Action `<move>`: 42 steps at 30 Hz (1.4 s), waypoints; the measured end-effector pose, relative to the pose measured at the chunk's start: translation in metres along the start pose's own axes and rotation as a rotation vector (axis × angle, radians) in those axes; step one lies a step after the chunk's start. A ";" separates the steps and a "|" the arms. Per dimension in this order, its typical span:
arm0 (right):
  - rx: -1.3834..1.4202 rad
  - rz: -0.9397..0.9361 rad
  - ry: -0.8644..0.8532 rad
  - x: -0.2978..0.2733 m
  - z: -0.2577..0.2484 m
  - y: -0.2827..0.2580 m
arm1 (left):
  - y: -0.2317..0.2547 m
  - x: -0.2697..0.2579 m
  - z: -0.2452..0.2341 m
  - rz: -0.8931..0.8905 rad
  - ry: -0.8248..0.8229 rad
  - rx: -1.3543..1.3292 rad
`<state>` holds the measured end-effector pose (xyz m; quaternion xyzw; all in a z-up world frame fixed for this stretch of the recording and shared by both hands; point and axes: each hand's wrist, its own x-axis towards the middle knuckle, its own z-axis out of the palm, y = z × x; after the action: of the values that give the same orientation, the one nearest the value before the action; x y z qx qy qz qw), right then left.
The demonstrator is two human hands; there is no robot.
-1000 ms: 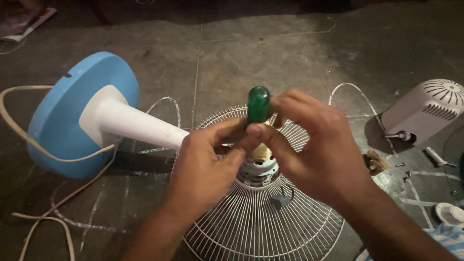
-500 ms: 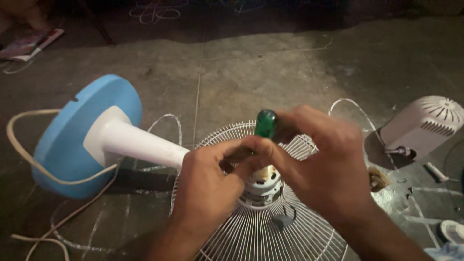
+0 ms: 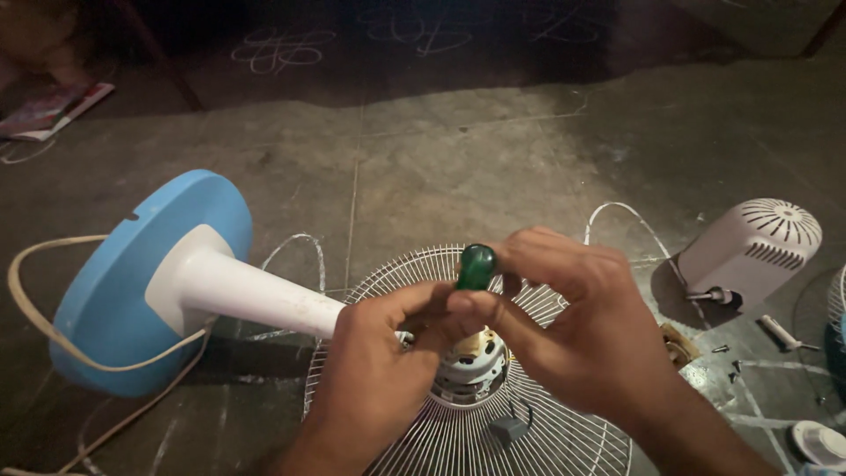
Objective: The person uses a screwdriver to tighten screws on the internal motor housing of a disassembled electric fan. They repeatedly adjust and secure the components while the fan lies on the floor.
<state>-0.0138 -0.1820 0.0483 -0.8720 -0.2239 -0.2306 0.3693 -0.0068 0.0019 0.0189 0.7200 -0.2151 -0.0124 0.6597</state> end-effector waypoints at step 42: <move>0.025 0.077 -0.156 0.002 0.006 0.005 | 0.002 0.004 -0.016 -0.184 -0.080 0.153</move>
<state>-0.0082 -0.1800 0.0427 -0.8906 -0.2211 -0.1446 0.3701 0.0013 0.0155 0.0236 0.7839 -0.1743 -0.0850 0.5898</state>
